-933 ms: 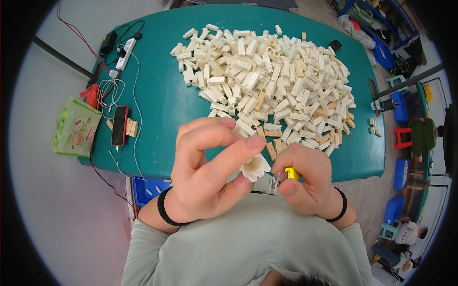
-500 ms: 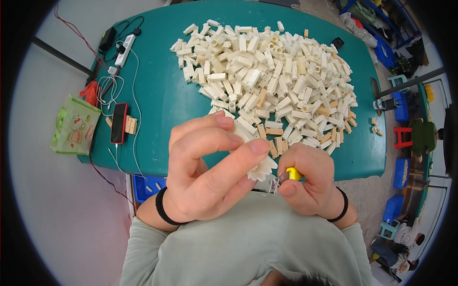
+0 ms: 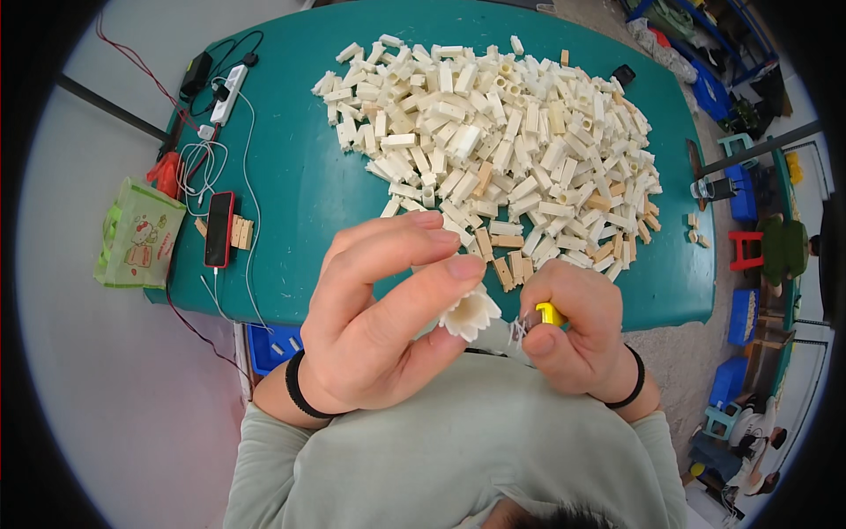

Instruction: Using a utility knife to scrape excess plastic flashing from small white molded plastic components.

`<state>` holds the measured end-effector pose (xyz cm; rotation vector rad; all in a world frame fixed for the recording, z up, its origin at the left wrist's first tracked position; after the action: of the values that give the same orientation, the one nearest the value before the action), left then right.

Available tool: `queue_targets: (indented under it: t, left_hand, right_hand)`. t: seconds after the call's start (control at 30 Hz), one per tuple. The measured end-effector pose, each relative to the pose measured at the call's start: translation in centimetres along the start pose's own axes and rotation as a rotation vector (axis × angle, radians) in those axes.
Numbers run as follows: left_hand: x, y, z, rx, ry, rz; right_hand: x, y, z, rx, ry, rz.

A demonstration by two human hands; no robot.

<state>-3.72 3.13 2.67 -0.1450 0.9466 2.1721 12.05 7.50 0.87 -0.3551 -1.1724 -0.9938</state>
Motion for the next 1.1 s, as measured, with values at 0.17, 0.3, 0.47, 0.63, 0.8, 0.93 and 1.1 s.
queue_targets:
  t: [0.17, 0.3, 0.47, 0.63, 0.8, 0.93, 1.1]
  left_hand:
    - [0.01, -0.32, 0.14, 0.028, -0.003, -0.061]
    - [0.02, -0.32, 0.27, 0.053, -0.035, -0.045]
    - [-0.19, -0.29, 0.38, 0.057, -0.060, -0.002]
    - [-0.28, -0.18, 0.43, 0.074, -0.044, 0.051]
    - [-0.41, -0.34, 0.33, 0.012, -0.044, 0.062]
    - [-0.46, -0.18, 0.23, 0.022, -0.045, 0.091]
    - [-0.40, -0.15, 0.37, -0.014, -0.064, 0.099]
  right_hand:
    - [-0.02, 0.05, 0.15, 0.009, 0.020, -0.012]
    - [-0.05, 0.05, 0.10, 0.017, 0.025, -0.022]
    - [-0.21, 0.15, 0.02, 0.016, 0.025, -0.023]
    - [-0.23, 0.16, 0.05, 0.020, 0.029, -0.025]
    - [-0.29, 0.12, 0.08, 0.021, 0.012, -0.019]
    - [-0.40, 0.07, 0.11, 0.027, 0.009, -0.018]
    - [-0.78, -0.04, 0.15, 0.041, 0.007, -0.029]
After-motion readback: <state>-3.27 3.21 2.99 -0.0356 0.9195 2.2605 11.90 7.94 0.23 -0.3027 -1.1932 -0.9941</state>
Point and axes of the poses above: each hand's wrist, its own z-axis towards the middle knuckle, its own y-axis out of the back of the hand, x = y × z, the point moved 5 cm from there along z, towards the middle knuckle, and after that the axes turned 13 degrees about z, right-handed, at the moved point
